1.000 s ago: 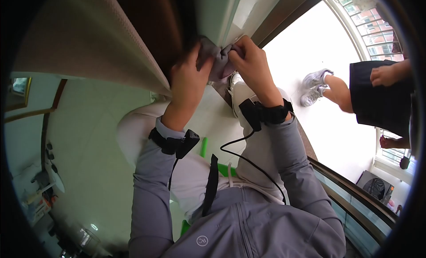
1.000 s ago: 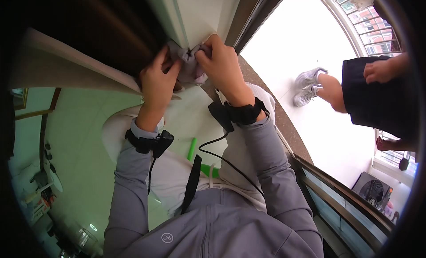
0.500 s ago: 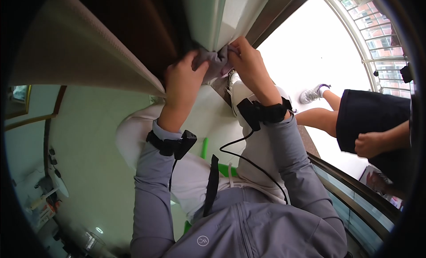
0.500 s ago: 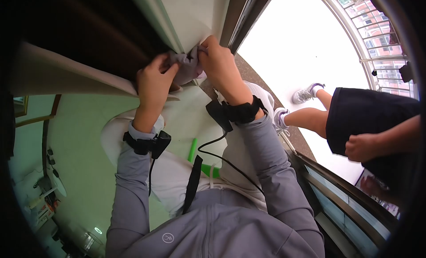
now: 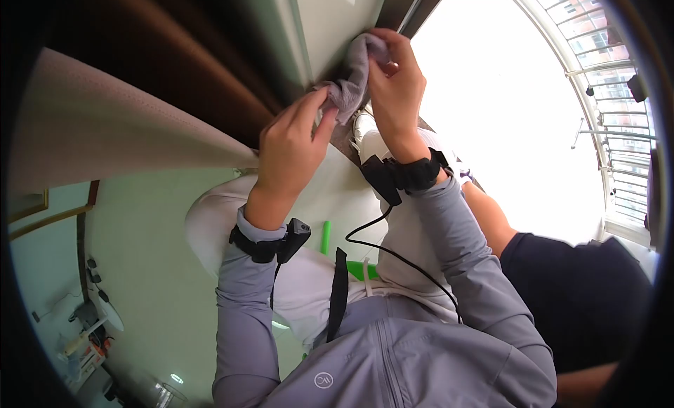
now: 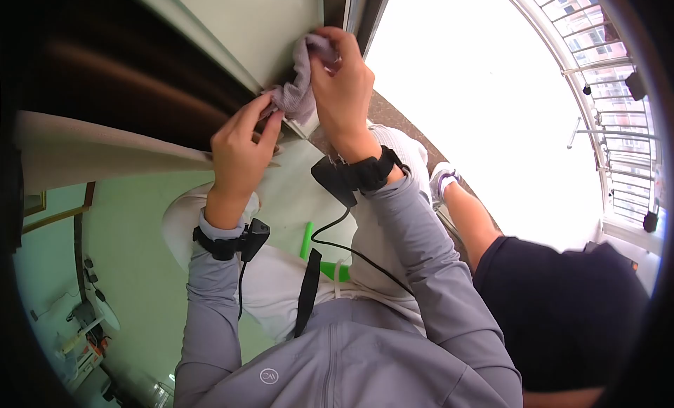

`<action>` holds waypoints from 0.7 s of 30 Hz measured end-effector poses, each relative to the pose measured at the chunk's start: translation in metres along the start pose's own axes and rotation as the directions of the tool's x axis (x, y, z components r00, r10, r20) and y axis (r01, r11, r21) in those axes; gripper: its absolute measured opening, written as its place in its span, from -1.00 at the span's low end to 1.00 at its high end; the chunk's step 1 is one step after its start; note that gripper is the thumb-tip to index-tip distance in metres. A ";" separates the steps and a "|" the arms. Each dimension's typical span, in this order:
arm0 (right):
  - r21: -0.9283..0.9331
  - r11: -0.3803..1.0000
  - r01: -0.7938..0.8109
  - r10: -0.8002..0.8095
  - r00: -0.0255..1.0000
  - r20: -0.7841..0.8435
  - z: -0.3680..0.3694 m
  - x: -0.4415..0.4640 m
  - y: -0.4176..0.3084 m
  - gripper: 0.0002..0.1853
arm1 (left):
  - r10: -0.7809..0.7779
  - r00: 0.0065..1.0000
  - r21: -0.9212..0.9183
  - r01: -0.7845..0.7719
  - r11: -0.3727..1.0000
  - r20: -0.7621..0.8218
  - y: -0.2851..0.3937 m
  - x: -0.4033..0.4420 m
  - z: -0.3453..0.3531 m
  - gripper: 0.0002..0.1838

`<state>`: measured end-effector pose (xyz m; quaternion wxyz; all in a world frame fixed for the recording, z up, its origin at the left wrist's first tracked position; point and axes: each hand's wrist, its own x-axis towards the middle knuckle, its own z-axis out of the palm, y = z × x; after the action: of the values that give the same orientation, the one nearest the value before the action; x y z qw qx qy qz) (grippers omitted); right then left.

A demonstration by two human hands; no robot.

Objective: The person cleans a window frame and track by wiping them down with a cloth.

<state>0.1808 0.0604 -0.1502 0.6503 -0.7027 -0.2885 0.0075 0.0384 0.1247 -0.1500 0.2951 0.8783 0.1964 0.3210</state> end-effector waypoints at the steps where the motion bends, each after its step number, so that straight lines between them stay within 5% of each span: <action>1: -0.029 0.999 -0.021 0.022 0.999 0.044 -0.002 -0.004 0.004 -0.76 | 0.016 0.999 0.038 -0.017 0.999 0.047 -0.001 -0.002 0.003 -0.64; 6: -0.258 0.965 -0.035 0.110 0.953 0.282 -0.002 -0.007 0.035 -0.79 | -0.046 0.937 0.066 0.025 0.998 0.346 -0.004 -0.012 0.017 -0.49; 9: -0.079 0.997 0.001 0.015 0.981 0.193 -0.006 -0.010 0.014 -0.79 | -0.030 0.968 0.019 0.026 0.999 0.249 0.002 -0.007 0.018 -0.48; 10: -0.043 0.988 0.151 -0.149 0.987 0.057 -0.005 -0.010 0.010 -0.79 | -0.013 0.982 -0.006 0.014 1.000 0.190 0.006 -0.004 0.017 -0.47; 13: 0.140 0.984 0.110 -0.089 0.985 -0.148 0.000 -0.001 0.006 -0.80 | 0.143 0.988 -0.019 -0.142 0.990 0.065 0.013 0.002 0.013 -0.47; 16: -0.058 0.998 0.024 -0.022 0.999 0.039 -0.002 0.000 0.014 -0.86 | 0.066 0.990 0.042 -0.071 0.997 0.126 0.006 -0.006 0.018 -0.59; 19: -0.212 0.975 0.071 -0.009 0.960 0.279 -0.002 -0.009 0.039 -0.85 | -0.355 0.799 0.281 0.242 0.929 0.486 0.012 0.004 0.018 -0.70; 21: -0.258 0.953 0.158 -0.032 0.900 0.435 -0.001 -0.010 0.049 -0.82 | -0.316 0.797 0.375 0.122 0.919 0.515 0.004 -0.003 0.031 -0.72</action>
<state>0.1922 0.0564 -0.1985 0.4625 -0.7556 -0.4557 0.0866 0.0583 0.1081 -0.1680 0.2277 0.9403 0.2515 -0.0274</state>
